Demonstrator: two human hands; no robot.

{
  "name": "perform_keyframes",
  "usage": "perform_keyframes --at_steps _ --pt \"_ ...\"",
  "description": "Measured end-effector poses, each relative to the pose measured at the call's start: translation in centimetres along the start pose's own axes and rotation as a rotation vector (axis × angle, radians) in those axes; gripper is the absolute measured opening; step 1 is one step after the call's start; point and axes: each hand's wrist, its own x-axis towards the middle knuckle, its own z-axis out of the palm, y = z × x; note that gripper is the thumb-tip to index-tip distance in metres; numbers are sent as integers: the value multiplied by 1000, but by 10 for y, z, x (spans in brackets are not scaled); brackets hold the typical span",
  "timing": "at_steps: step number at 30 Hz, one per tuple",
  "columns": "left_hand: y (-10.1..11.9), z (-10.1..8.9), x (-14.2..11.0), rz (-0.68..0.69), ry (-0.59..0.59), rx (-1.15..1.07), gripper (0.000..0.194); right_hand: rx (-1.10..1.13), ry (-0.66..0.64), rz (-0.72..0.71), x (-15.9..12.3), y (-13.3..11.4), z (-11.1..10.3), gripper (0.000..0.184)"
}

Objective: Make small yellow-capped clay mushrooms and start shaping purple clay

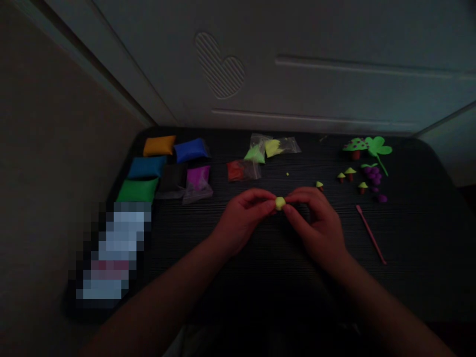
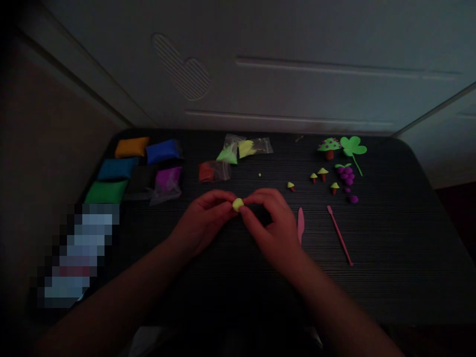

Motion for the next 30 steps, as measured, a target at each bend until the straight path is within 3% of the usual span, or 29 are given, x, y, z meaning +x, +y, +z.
perform_keyframes --at_steps 6,13,18,30 --pt "0 -1 -1 28 37 105 15 -9 9 -9 0 1 1 11" --pt "1 -3 1 -57 26 -88 14 -29 2 -34 -1 1 -2 15" --pt "1 -5 2 -131 -4 -202 12 -178 29 -155 -1 0 -1 21" --pt "-1 -1 0 -140 -28 -205 12 -248 21 -199 -2 -1 3 13"
